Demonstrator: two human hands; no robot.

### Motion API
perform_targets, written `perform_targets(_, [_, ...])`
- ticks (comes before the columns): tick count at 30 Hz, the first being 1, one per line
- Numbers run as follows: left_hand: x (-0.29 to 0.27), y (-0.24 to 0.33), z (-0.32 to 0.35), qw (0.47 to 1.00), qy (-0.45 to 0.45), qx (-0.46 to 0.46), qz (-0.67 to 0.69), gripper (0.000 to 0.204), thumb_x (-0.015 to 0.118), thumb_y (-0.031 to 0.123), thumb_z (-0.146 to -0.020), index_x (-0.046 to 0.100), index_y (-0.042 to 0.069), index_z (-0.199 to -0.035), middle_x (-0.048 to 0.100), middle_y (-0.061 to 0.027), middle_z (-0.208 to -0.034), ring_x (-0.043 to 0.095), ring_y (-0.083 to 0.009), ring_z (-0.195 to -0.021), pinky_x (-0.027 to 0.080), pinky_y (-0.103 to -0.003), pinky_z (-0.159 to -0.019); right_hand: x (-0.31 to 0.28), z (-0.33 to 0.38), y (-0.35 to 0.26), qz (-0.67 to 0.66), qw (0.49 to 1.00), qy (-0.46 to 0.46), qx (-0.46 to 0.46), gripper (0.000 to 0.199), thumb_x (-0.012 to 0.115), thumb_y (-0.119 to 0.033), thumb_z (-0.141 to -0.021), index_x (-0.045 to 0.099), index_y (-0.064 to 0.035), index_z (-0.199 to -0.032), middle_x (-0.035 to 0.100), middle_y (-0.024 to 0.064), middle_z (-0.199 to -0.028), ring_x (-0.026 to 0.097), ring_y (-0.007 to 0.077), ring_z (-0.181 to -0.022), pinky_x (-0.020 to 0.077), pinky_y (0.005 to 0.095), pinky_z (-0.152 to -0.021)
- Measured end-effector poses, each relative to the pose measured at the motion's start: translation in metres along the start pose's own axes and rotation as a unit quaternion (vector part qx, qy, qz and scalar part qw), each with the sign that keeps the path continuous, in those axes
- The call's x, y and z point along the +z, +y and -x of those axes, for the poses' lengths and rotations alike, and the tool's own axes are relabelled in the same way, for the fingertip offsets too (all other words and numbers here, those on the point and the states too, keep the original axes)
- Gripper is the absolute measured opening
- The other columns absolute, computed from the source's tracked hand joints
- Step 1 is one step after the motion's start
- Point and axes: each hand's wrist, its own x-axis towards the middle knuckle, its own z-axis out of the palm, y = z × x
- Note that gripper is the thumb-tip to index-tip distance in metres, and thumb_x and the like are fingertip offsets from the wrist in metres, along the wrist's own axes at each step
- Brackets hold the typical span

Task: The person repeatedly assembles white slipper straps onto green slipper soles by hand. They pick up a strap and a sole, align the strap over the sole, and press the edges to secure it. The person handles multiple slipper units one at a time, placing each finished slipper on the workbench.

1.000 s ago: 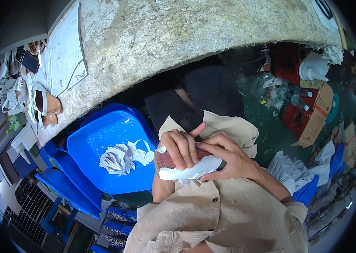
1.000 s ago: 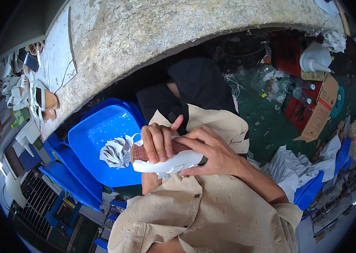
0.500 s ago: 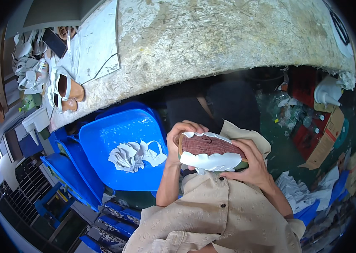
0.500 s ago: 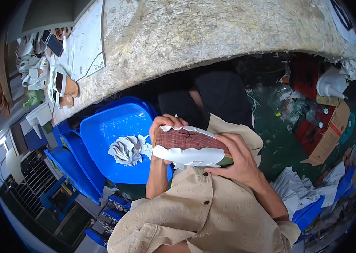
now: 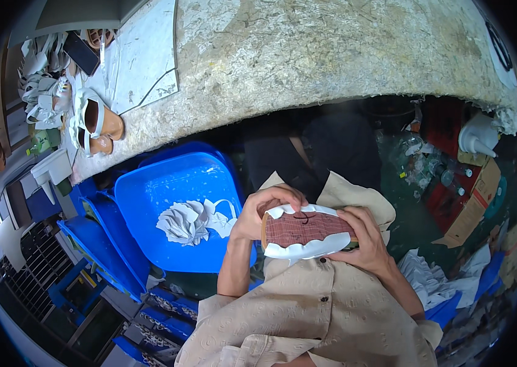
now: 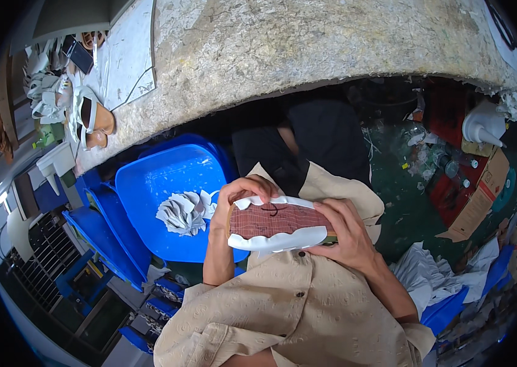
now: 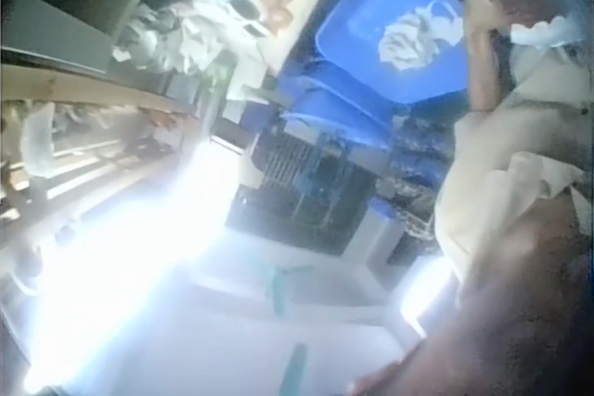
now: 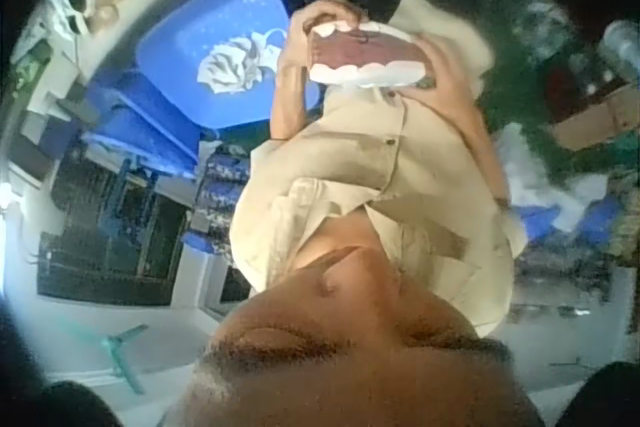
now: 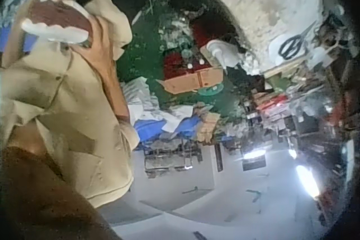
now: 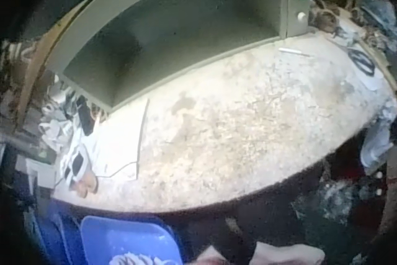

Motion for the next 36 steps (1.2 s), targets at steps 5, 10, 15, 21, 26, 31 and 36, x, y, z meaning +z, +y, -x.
perform_targets(5, [0.017,-0.011,-0.004,0.989,0.058,0.087,0.109,0.049,0.091,0.008,-0.074,0.06,0.003,-0.111,0.065,-0.0173,-0.11,0.064,-0.0326,-0.112,0.052,-0.048,-0.102,-0.001,-0.002,0.0,0.002,1.0,0.007,-0.004,0.089,0.098,-0.02,-0.056,0.058,0.0018,-0.133,0.057,0.0157,-0.127,0.059,0.0348,-0.113,0.052,0.0437,-0.095])
perform_targets(10, [0.005,-0.01,0.0,0.994,-0.009,0.105,0.041,0.049,0.093,0.01,-0.073,0.06,0.006,-0.109,0.064,-0.0161,-0.107,0.065,-0.034,-0.109,0.053,-0.048,-0.099,0.001,0.0,0.002,-0.001,1.0,0.002,-0.01,0.089,0.098,-0.02,-0.056,0.058,0.0018,-0.133,0.057,0.0155,-0.128,0.059,0.0346,-0.113,0.0517,0.0435,-0.095])
perform_targets(15, [0.006,-0.013,0.0,0.993,-0.007,0.106,0.051,0.055,0.093,0.011,-0.072,0.058,0.008,-0.114,0.062,-0.0164,-0.112,0.062,-0.0355,-0.115,0.052,-0.05,-0.1,0.001,0.0,0.003,-0.011,1.0,-0.001,0.001,0.089,0.098,-0.021,-0.056,0.059,0.0017,-0.133,0.057,0.0151,-0.127,0.059,0.0345,-0.112,0.0513,0.0438,-0.095])
perform_targets(21, [0.025,0.015,-0.003,0.984,0.058,0.161,-0.043,0.055,0.09,0.007,-0.075,0.063,0.006,-0.122,0.06,-0.022,-0.124,0.058,-0.0376,-0.125,0.046,-0.051,-0.11,0.001,0.001,0.006,-0.014,1.0,0.01,-0.006,0.09,0.098,-0.022,-0.055,0.059,0.0019,-0.133,0.057,0.0154,-0.127,0.059,0.0347,-0.111,0.051,0.0439,-0.094])
perform_targets(26, [0.01,0.067,-0.009,0.959,-0.141,0.13,-0.21,0.025,0.077,0.0,-0.078,0.079,0.003,-0.103,0.065,-0.0183,-0.122,0.065,-0.0346,-0.112,0.049,-0.05,-0.104,0.001,-0.002,0.005,-0.011,1.0,-0.002,-0.01,0.09,0.098,-0.022,-0.055,0.059,0.0015,-0.132,0.057,0.0156,-0.128,0.059,0.0349,-0.111,0.051,0.0438,-0.094])
perform_targets(31, [0.014,0.078,-0.015,0.931,-0.187,0.11,-0.293,0.031,0.073,-0.004,-0.074,0.076,0.0,-0.105,0.069,-0.0141,-0.112,0.065,-0.0353,-0.11,0.049,-0.051,-0.104,0.001,-0.001,0.005,-0.008,1.0,-0.008,-0.005,0.089,0.098,-0.022,-0.055,0.059,0.001,-0.132,0.057,0.0158,-0.128,0.059,0.0351,-0.112,0.0508,0.0439,-0.094])
perform_targets(36, [0.018,0.082,-0.013,0.92,-0.182,0.09,-0.336,0.033,0.073,-0.003,-0.073,0.075,-0.001,-0.106,0.069,-0.0143,-0.112,0.065,-0.0362,-0.109,0.05,-0.051,-0.104,0.003,0.001,0.011,-0.008,1.0,-0.02,0.0,0.092,0.099,-0.024,-0.054,0.058,0.0014,-0.132,0.058,0.0167,-0.127,0.06,0.0345,-0.113,0.0506,0.0428,-0.095])
